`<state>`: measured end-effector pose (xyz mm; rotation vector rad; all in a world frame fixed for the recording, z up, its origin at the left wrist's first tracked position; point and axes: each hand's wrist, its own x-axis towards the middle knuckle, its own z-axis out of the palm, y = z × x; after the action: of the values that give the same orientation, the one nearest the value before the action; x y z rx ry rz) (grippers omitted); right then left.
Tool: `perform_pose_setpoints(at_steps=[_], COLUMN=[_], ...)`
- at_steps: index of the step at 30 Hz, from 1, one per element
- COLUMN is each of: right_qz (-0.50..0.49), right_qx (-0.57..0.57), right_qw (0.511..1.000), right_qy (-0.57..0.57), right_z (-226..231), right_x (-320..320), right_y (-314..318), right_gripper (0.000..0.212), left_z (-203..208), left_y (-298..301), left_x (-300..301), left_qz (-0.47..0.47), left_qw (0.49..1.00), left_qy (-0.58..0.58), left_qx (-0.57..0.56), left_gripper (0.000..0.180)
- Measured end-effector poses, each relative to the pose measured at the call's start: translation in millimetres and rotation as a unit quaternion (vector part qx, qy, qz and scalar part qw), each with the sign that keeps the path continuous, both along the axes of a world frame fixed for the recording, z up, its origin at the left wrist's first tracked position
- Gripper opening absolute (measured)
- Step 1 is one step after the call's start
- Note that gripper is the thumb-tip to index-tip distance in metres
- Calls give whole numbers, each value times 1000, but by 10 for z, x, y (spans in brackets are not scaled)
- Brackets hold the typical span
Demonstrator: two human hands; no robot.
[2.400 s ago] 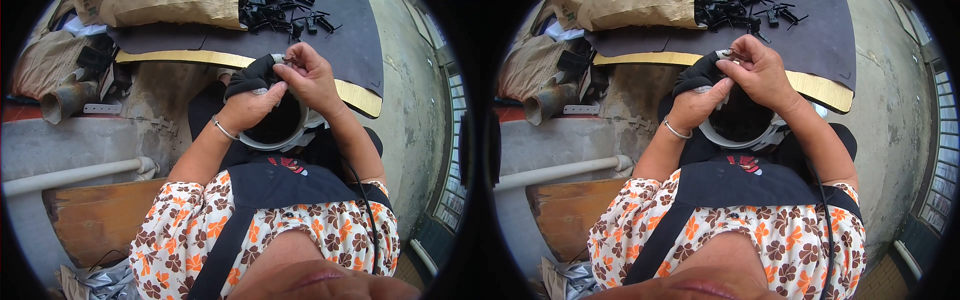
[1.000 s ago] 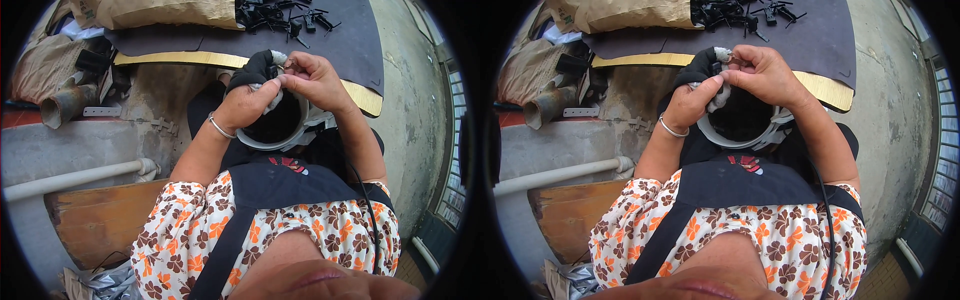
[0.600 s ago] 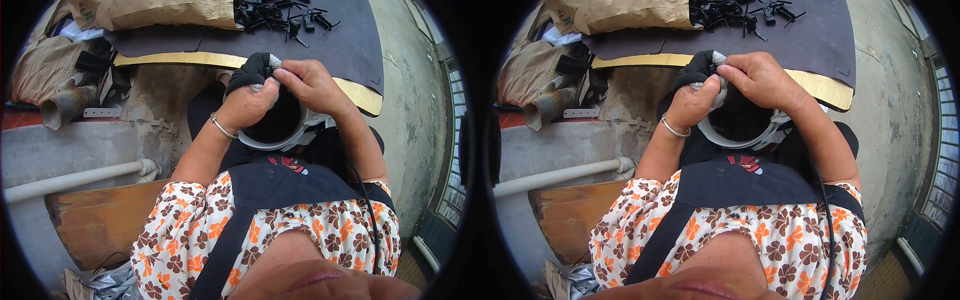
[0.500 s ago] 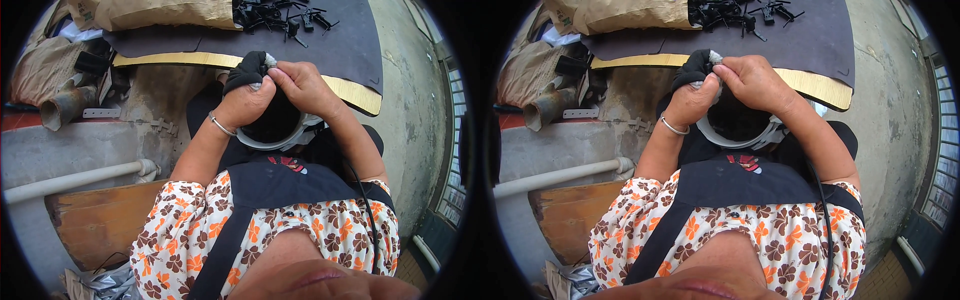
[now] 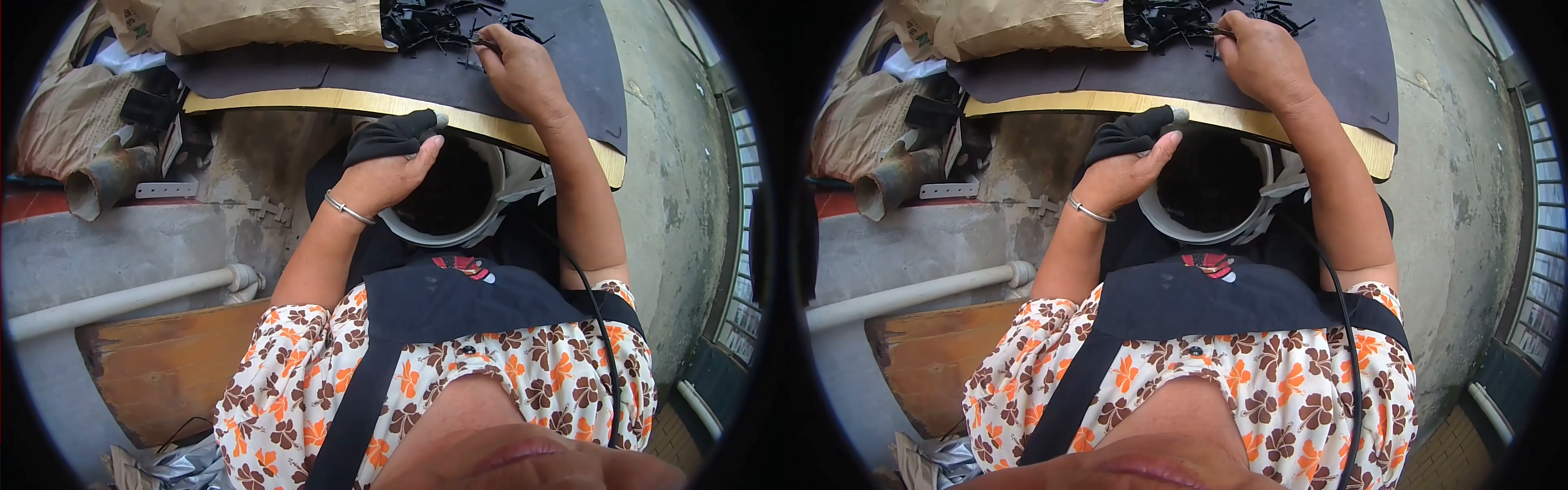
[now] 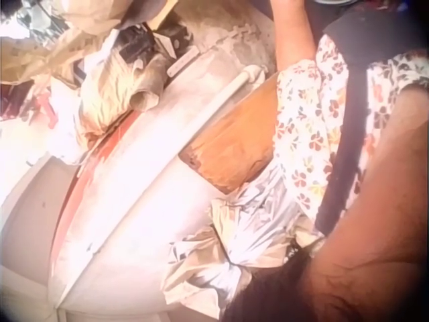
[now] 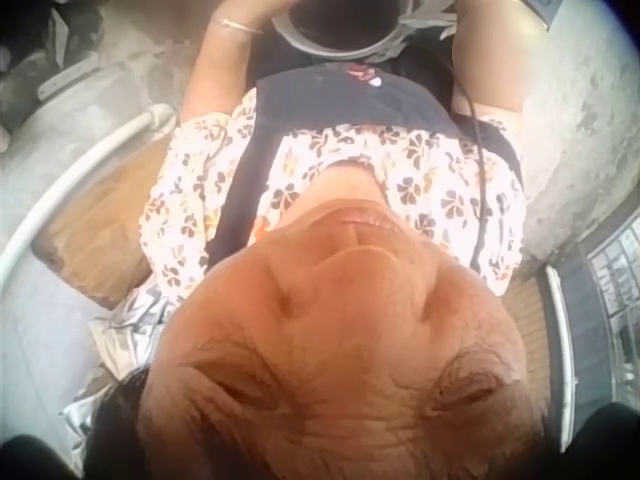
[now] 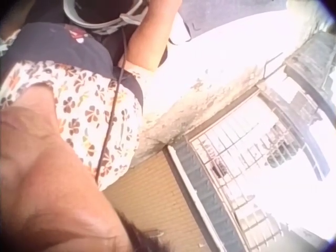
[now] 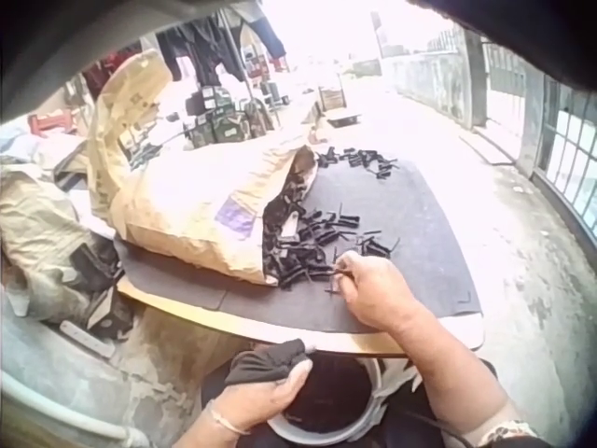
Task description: Fitting black rubber clips or seals onto the rim of a metal cylindrical container.
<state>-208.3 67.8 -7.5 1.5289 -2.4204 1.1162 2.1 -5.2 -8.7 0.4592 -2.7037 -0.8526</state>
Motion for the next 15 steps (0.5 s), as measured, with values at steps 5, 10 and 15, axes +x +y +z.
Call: perform_pose_setpoints(at_steps=[5, 10, 15], right_qz=[117, 244, 261], right_qx=[-128, -79, -215], right_qw=[949, 805, 878], right_qy=[-265, -534, -337], right_z=[-10, 80, -46], right_x=[-45, 301, 462], right_y=[255, 373, 297], right_gripper=[19, 15, 18], left_z=[46, 8, 18], left_y=[11, 62, 178], left_x=[-146, -229, -303], left_qz=[106, 36, 30], left_qw=[913, 728, 782], left_qy=[141, 127, 206], left_qx=[368, 673, 587], left_gripper=[29, 27, 27])
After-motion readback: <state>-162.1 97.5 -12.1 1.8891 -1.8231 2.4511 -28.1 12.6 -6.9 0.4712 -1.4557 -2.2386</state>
